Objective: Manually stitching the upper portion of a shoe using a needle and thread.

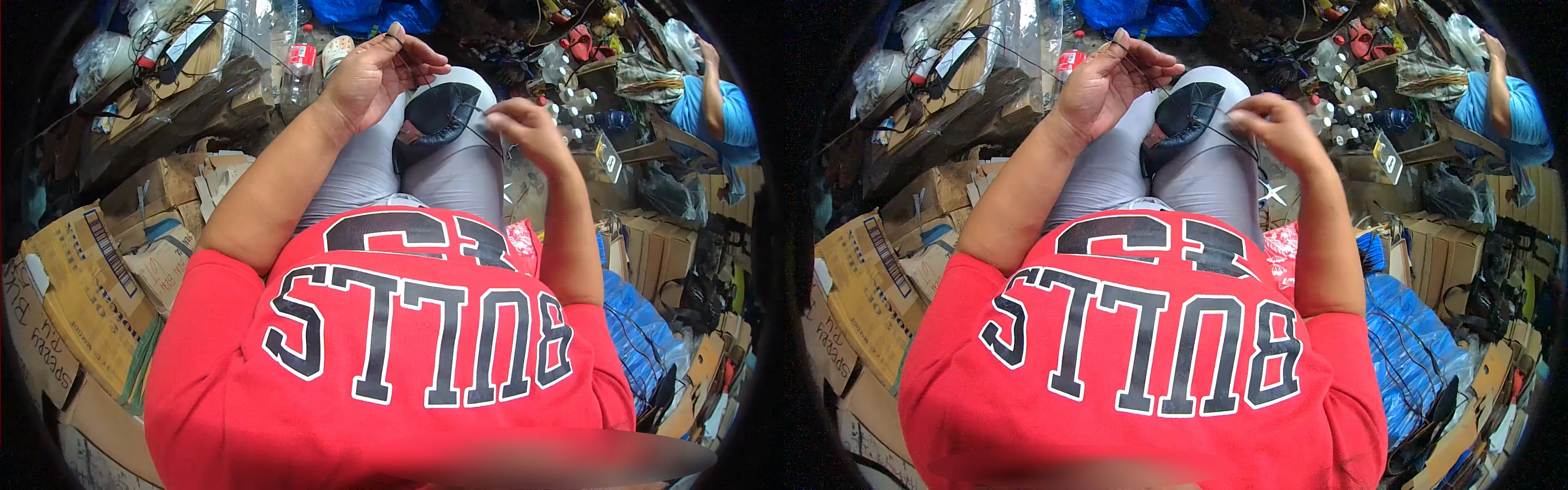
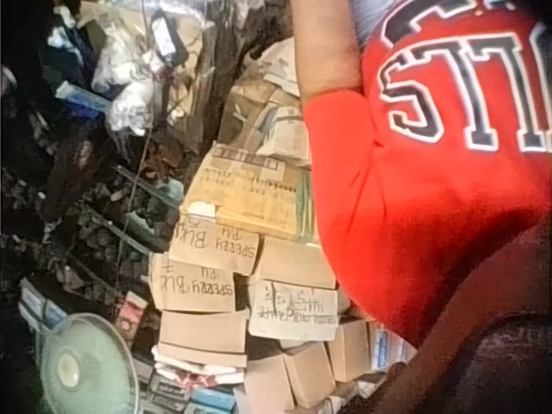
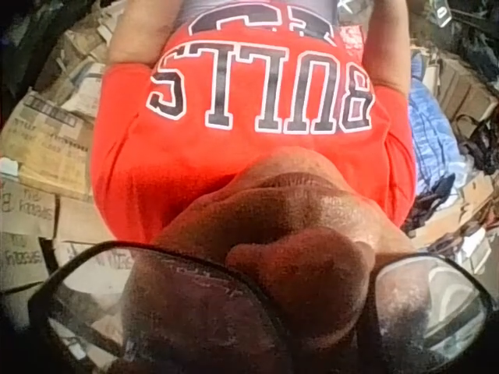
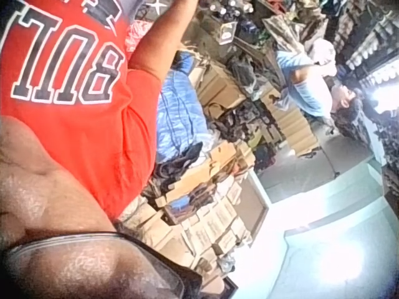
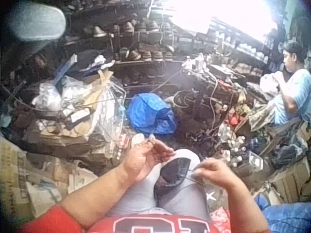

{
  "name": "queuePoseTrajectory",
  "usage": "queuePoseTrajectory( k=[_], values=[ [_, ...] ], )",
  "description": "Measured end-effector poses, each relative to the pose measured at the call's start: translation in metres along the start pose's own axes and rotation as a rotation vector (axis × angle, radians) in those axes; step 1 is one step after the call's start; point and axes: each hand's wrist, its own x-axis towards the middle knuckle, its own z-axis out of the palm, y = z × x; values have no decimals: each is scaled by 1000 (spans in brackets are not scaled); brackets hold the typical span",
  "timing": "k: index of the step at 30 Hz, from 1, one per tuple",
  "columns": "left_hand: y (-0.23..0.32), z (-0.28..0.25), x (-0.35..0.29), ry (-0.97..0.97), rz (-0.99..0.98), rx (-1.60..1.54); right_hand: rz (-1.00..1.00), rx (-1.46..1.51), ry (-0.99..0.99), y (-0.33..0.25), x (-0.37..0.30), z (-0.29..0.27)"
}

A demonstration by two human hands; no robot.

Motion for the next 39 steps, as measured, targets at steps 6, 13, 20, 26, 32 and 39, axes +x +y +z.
queuePoseTrajectory(
  k=[6, 13, 20, 26, 32, 39],
  values=[
    [0, 8, 1, -7, 9, -142, -168, -205, 373, 8, 10, 20],
    [-1, 8, 6, 154, -127, -283, 147, 1680, 443, -10, -2, 30],
    [12, -55, 2, 8, -224, -272, 11, 1354, 50, 2, -39, 19],
    [77, -88, -23, 118, -355, 981, 326, 364, 250, 56, -71, -51],
    [91, -75, -38, 180, -26, 1094, 4, -538, 336, 30, -73, -71],
    [-17, 15, 35, -233, -15, 1435, 53, -232, -210, -50, -4, 13]
  ],
)
